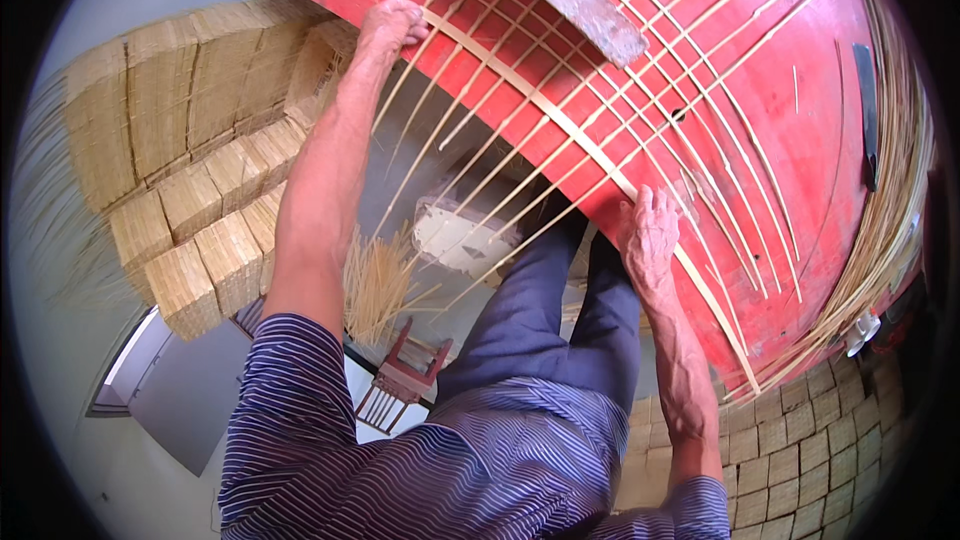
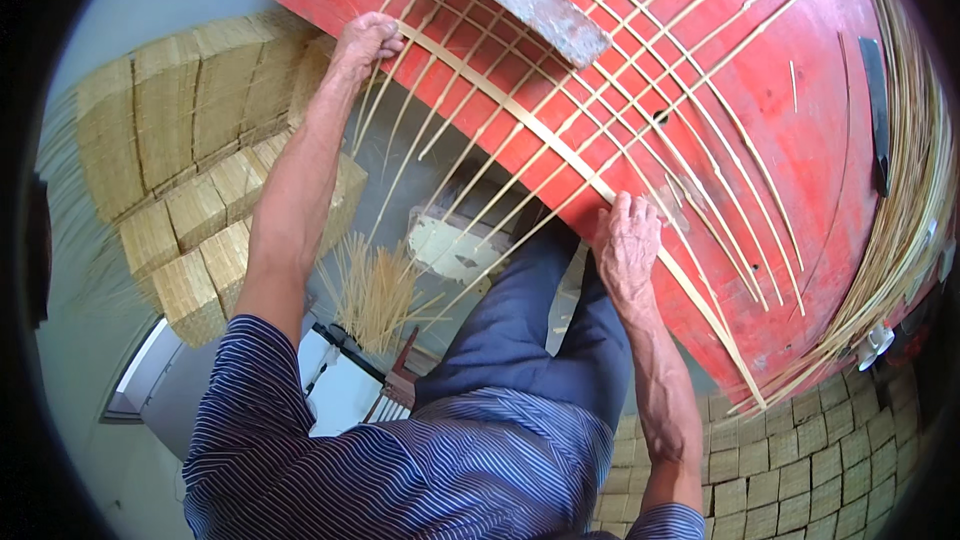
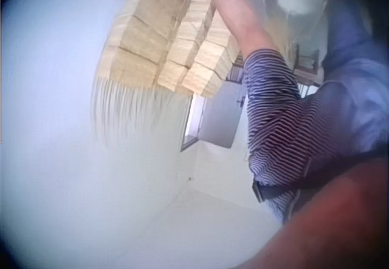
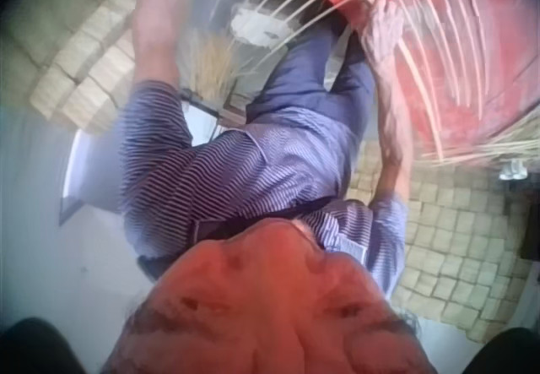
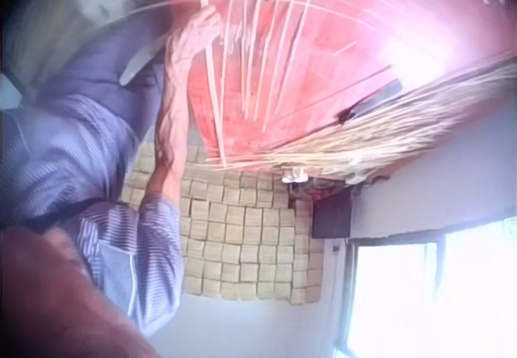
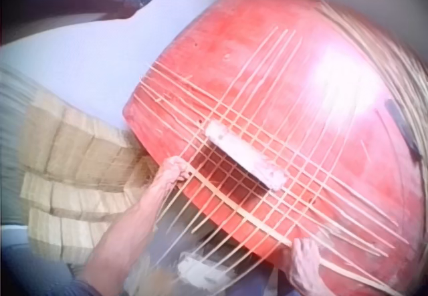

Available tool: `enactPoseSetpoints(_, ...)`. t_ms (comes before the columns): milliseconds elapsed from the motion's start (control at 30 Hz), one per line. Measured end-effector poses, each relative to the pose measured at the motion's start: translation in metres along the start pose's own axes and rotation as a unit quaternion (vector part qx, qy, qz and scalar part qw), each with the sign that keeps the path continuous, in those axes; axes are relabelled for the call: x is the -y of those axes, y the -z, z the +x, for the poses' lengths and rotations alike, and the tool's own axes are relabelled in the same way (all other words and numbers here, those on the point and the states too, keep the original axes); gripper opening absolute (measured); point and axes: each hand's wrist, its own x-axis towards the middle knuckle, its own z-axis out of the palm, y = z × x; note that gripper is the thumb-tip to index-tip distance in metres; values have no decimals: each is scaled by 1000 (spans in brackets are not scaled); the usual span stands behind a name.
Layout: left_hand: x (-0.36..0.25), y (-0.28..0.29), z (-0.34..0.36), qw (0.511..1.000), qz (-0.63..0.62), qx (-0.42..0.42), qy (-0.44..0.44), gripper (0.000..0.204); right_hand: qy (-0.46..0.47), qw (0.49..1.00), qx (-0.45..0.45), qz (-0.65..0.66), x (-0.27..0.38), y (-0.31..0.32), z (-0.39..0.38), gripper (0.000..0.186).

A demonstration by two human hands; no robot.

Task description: The person weaves thin bamboo strips into a mat on a red workbench. They repeatedly pick up strips, interlace them with existing rows, and press them down to maintain alignment.

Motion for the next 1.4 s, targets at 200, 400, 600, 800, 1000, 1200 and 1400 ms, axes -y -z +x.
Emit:
enactPoseSetpoints(200, -6, -4, -4, 999, 19, -32, 12, 11, 83, 996, -4, -31, 49, 2, 80, 47)
enactPoseSetpoints(400, -1, -12, 11, 999, 53, -4, 2, 12, 147, 987, -13, -60, 31, -30, 110, 26)
enactPoseSetpoints(600, -2, -14, 21, 997, 53, -38, -40, 11, 155, 986, -9, -69, 24, -39, 116, 16)
enactPoseSetpoints(800, -11, -15, 20, 989, 105, -46, -96, 14, 185, 983, 13, -9, 12, -32, 125, 24)
enactPoseSetpoints(1000, -22, -8, 3, 927, 250, -60, -273, 18, 176, 983, 27, 48, 11, -29, 128, 33)
enactPoseSetpoints(1200, -25, -11, 0, 847, 404, -34, -343, 23, 170, 984, 46, 40, 5, -26, 131, 35)
enactPoseSetpoints(1400, -53, -73, -50, 656, 618, -9, -434, 36, 167, 984, 39, 47, 1, -20, 129, 36)
